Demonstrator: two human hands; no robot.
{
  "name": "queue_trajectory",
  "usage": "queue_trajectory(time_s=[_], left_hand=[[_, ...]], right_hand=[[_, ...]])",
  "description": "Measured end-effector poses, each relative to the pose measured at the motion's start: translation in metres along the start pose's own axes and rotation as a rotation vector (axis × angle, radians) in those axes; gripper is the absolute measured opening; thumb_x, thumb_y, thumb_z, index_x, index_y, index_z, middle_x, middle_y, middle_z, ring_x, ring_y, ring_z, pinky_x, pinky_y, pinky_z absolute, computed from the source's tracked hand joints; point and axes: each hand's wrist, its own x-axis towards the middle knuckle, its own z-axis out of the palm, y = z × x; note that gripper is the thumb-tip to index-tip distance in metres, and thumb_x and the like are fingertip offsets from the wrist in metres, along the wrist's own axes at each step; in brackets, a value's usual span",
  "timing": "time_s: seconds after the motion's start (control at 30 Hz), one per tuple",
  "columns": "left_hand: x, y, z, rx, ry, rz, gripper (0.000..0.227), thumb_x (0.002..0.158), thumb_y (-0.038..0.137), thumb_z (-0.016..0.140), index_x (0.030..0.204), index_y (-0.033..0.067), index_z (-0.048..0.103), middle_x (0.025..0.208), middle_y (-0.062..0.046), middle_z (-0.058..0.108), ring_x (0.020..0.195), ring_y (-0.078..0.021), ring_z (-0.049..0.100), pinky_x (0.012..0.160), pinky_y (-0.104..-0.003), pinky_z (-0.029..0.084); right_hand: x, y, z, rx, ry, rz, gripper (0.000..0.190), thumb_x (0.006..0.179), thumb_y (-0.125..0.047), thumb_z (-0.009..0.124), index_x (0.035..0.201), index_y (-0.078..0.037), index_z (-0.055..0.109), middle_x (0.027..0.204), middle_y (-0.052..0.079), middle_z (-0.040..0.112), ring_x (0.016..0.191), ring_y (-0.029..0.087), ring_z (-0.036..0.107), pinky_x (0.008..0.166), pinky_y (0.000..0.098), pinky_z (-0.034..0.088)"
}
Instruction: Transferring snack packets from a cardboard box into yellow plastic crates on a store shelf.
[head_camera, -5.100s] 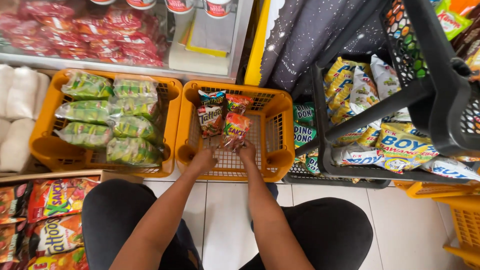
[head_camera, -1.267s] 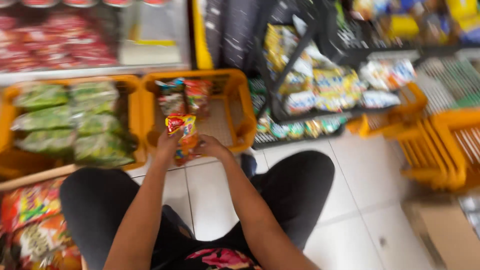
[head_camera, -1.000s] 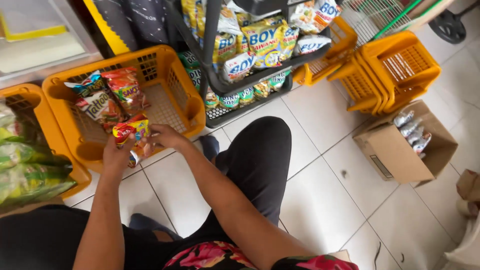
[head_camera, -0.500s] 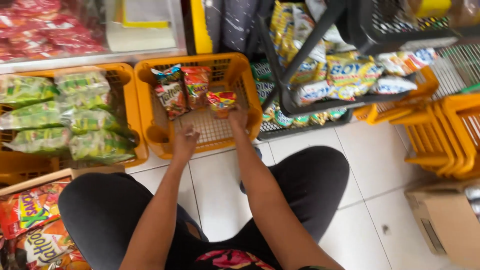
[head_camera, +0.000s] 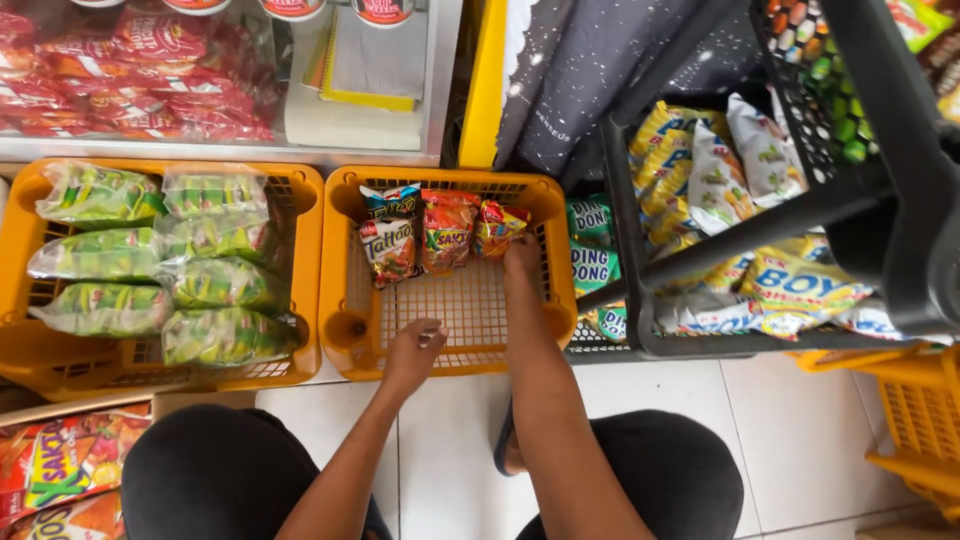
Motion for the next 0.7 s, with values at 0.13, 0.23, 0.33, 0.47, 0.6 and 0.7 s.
queue_trajectory(time_s=[0.13,0.23,0.33,0.47,0.6,0.7], left_hand=[[0.011,-0.01,0.012,-0.054,-0.06,-0.025,0.039,0.095,0.034,0.069,0.115,0.001,0.072,0.105,-0.013,0.077,0.097,-0.022,0.074,0.085,-0.035,0.058],[0.015,-0.007,0.015,-0.034,-0.078,-0.063,0.038,0.094,0.033,0.069,0.114,0.0011,0.073,0.105,-0.013,0.077,0.097,-0.0225,0.074,0.085,-0.035,0.058],[0.015,-0.003,0.016,-0.015,-0.079,-0.029,0.037,0.095,0.032,0.068,0.115,0.0005,0.071,0.105,-0.014,0.077,0.098,-0.0229,0.074,0.084,-0.035,0.058],[0.017,0.005,0.018,0.016,-0.07,-0.011,0.036,0.095,0.03,0.068,0.116,0.0009,0.071,0.108,-0.014,0.077,0.099,-0.0237,0.074,0.086,-0.036,0.057],[0.009,0.005,0.02,0.04,-0.08,-0.075,0.029,0.101,0.026,0.057,0.115,0.0047,0.071,0.113,-0.016,0.074,0.101,-0.03,0.072,0.088,-0.04,0.055],[0.005,0.005,0.018,0.135,-0.003,0.052,0.027,0.102,0.023,0.052,0.113,0.0034,0.068,0.113,-0.024,0.07,0.107,-0.0426,0.065,0.09,-0.049,0.05]], right_hand=[[0.044,0.042,0.045,0.123,0.044,-0.048,0.027,0.093,-0.024,0.066,0.102,-0.001,0.075,0.101,0.015,0.077,0.094,0.026,0.07,0.087,0.0405,0.055],[0.018,0.006,0.031,0.194,0.025,0.112,0.026,0.094,-0.026,0.066,0.103,-0.003,0.074,0.098,0.012,0.074,0.088,0.025,0.069,0.08,0.0409,0.056],[0.014,0.039,0.042,0.229,0.096,-0.142,0.027,0.099,-0.025,0.068,0.106,0.001,0.073,0.1,0.015,0.075,0.092,0.025,0.069,0.087,0.0375,0.053],[-0.035,0.042,0.037,0.324,0.163,-0.116,0.025,0.094,-0.015,0.065,0.114,0.001,0.066,0.103,0.013,0.068,0.087,0.022,0.064,0.076,0.0347,0.052],[-0.115,0.037,0.026,0.457,0.053,0.13,0.016,0.093,-0.011,0.063,0.105,-0.001,0.066,0.087,0.01,0.065,0.064,0.02,0.058,0.057,0.037,0.048],[-0.162,0.056,0.04,0.543,-0.092,0.182,0.013,0.095,-0.015,0.065,0.093,-0.003,0.068,0.077,0.006,0.066,0.06,0.017,0.058,0.051,0.0349,0.047]])
